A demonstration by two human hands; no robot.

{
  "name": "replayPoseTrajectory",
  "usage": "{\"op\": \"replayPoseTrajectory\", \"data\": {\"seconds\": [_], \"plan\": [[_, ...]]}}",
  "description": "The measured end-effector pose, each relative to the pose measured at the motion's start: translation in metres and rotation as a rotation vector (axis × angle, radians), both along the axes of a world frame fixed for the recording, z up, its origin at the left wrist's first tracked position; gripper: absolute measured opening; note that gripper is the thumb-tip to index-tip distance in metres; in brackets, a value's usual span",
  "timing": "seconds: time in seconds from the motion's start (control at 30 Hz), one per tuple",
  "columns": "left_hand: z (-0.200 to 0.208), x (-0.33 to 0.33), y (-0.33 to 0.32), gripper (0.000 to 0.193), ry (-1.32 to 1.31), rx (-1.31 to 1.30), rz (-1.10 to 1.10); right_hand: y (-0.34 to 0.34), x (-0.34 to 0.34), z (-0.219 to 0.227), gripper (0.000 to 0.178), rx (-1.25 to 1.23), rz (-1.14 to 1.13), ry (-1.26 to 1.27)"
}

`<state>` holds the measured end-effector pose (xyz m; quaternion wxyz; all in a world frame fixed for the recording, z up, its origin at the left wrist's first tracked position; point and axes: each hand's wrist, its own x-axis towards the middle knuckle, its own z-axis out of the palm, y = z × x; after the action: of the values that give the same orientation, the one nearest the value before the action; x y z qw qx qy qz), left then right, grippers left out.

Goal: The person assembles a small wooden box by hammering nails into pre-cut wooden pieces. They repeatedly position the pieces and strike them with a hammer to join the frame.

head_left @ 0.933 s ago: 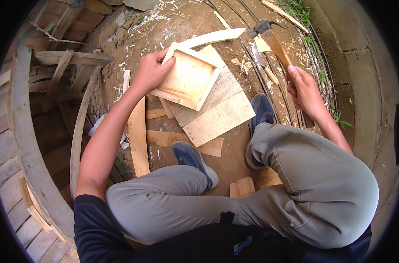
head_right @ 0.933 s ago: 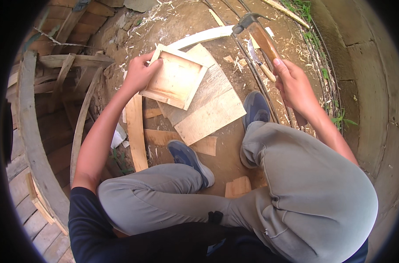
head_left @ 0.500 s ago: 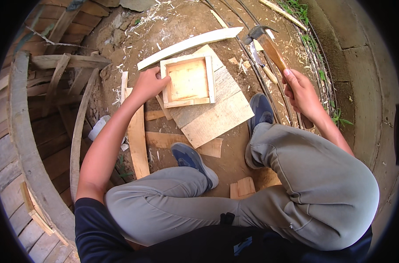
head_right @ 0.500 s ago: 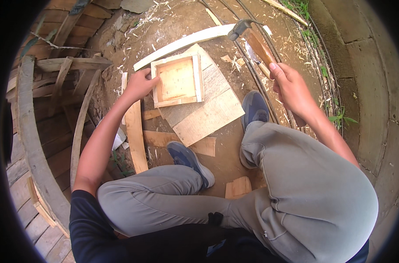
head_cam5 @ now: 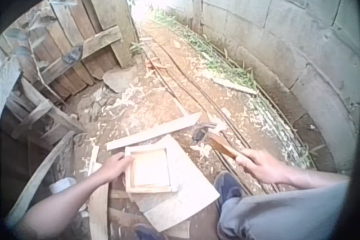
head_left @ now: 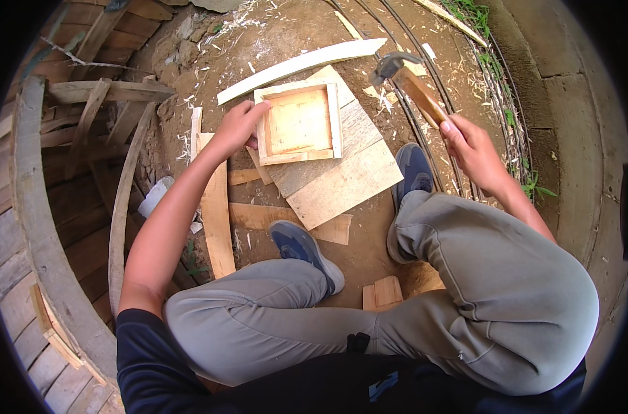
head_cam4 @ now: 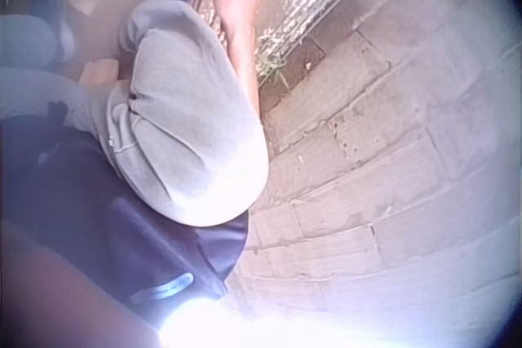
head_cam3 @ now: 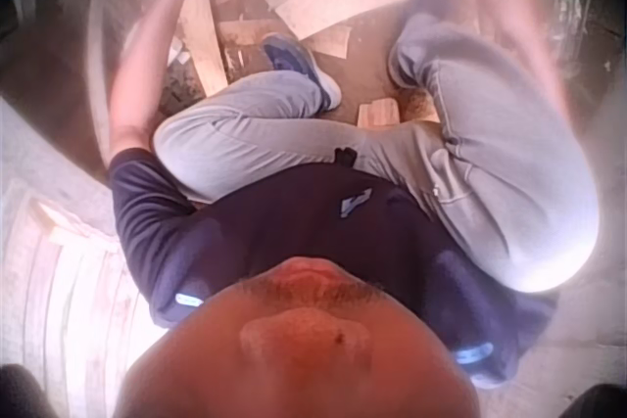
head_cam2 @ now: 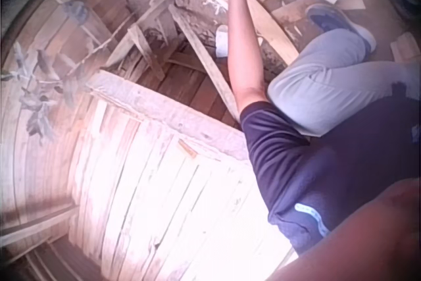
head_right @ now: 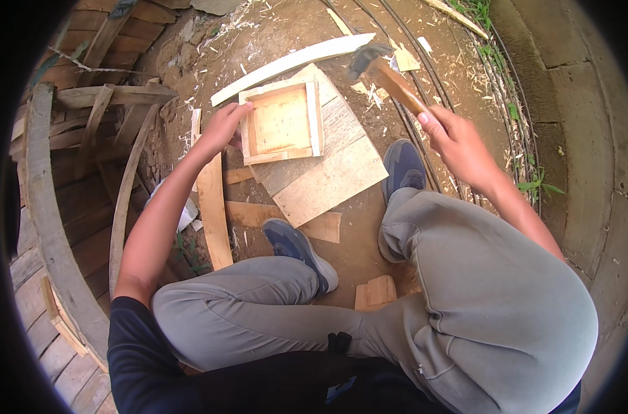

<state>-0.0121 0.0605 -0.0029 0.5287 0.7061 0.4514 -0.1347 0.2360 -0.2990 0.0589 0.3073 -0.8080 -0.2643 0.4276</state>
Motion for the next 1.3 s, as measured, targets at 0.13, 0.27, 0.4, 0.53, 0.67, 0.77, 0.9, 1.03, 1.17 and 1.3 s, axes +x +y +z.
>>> {"op": "replayPoseTrajectory", "data": {"seconds": [0.13,0.27,0.4,0.53,0.67,0.77,0.9,1.03,1.17,1.3], "plan": [[-0.006,-0.007,0.01,0.044,-0.036,0.0,-0.034,-0.002,0.001,0.006,0.038,0.031,0.293,-0.157],[-0.007,-0.005,0.013,0.047,-0.076,-0.006,-0.05,-0.006,-0.001,0.011,0.038,0.116,0.491,-0.131],[-0.004,-0.005,0.006,0.057,-0.122,0.051,-0.062,-0.002,-0.004,0.018,0.037,-0.006,0.735,-0.19],[-0.004,-0.006,0.007,0.063,-0.16,0.001,-0.056,-0.002,-0.019,0.014,0.037,0.106,0.858,-0.367],[0.003,-0.004,0.007,0.061,-0.208,-0.021,-0.053,0.009,-0.03,-0.007,0.035,0.284,0.979,-0.432],[0.007,0.0,0.001,0.059,-0.213,0.018,-0.033,0.023,-0.041,-0.028,0.032,0.432,1.043,-0.485],[0.013,0.006,-0.005,0.054,-0.183,0.039,-0.034,0.038,-0.054,-0.049,0.028,0.509,1.056,-0.578],[0.004,0.004,-0.006,0.047,-0.291,0.131,-0.062,0.045,-0.06,-0.061,0.032,0.606,0.922,-0.732],[0.013,0.006,-0.001,0.048,-0.304,0.153,-0.053,0.046,-0.043,-0.043,0.038,0.571,0.652,-0.63],[0.058,0.023,-0.007,0.05,-0.306,0.076,0.0,0.063,-0.012,-0.008,0.056,0.469,0.357,-0.217]]}}
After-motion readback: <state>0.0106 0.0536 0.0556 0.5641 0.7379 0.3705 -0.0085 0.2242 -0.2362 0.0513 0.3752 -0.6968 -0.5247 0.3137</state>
